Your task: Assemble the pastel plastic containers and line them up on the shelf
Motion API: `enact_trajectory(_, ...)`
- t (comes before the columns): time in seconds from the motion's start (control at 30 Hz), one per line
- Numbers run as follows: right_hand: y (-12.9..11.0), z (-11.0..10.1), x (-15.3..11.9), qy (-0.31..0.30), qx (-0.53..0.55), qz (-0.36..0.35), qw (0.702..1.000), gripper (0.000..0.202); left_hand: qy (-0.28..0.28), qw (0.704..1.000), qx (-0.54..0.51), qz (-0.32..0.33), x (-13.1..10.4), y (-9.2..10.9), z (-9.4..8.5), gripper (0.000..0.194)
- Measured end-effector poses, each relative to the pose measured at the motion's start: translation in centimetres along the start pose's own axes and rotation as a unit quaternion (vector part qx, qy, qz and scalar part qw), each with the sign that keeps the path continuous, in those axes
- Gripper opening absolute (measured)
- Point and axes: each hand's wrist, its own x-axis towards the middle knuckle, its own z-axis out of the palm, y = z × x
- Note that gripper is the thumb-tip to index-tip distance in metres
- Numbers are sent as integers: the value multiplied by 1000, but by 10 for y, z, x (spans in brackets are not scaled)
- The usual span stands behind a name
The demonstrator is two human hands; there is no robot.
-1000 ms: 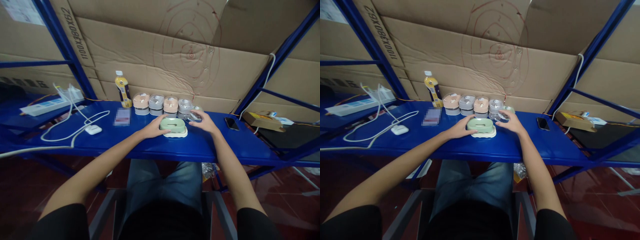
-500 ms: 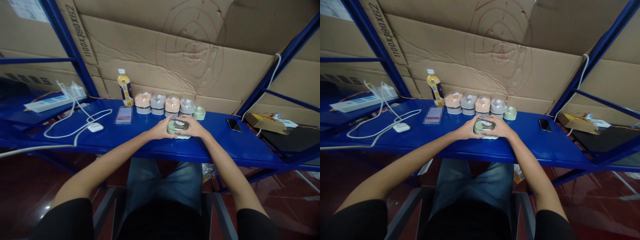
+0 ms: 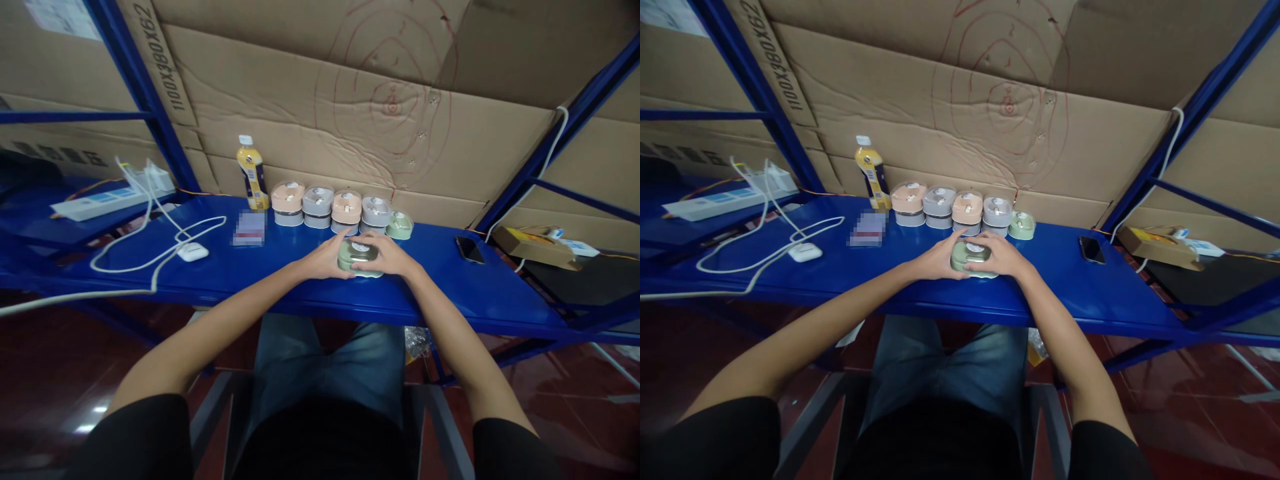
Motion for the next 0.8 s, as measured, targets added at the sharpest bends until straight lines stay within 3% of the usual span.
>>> enact_trajectory(0.13, 2, 3, -11, -10, 1, 1, 1000, 87, -5, 1000, -2, 14, -4, -8, -2, 130)
enact_trajectory(0.27, -1, -3, -47, -3, -18, 31, 999, 92, -1, 1000, 9, 5, -10, -15, -4, 123)
enact_trajectory(0.4, -7, -23, -99, 29, -129, 177, 975, 91, -11, 999, 35, -8, -12, -17, -6, 111)
enact_trajectory(0.53, 3, -45, -128, 45, -266, 384, 883, 91, -12, 999, 50, -1, -10, -15, -7, 99)
enact_trajectory(0.63, 28, -56, -117, 73, -294, 490, 818, 84, -12, 998, 60, 3, -8, -14, -6, 94)
enact_trajectory(0.8, 78, -66, -66, 105, -268, 549, 785, 74, -13, 998, 63, 3, -9, -11, -7, 86)
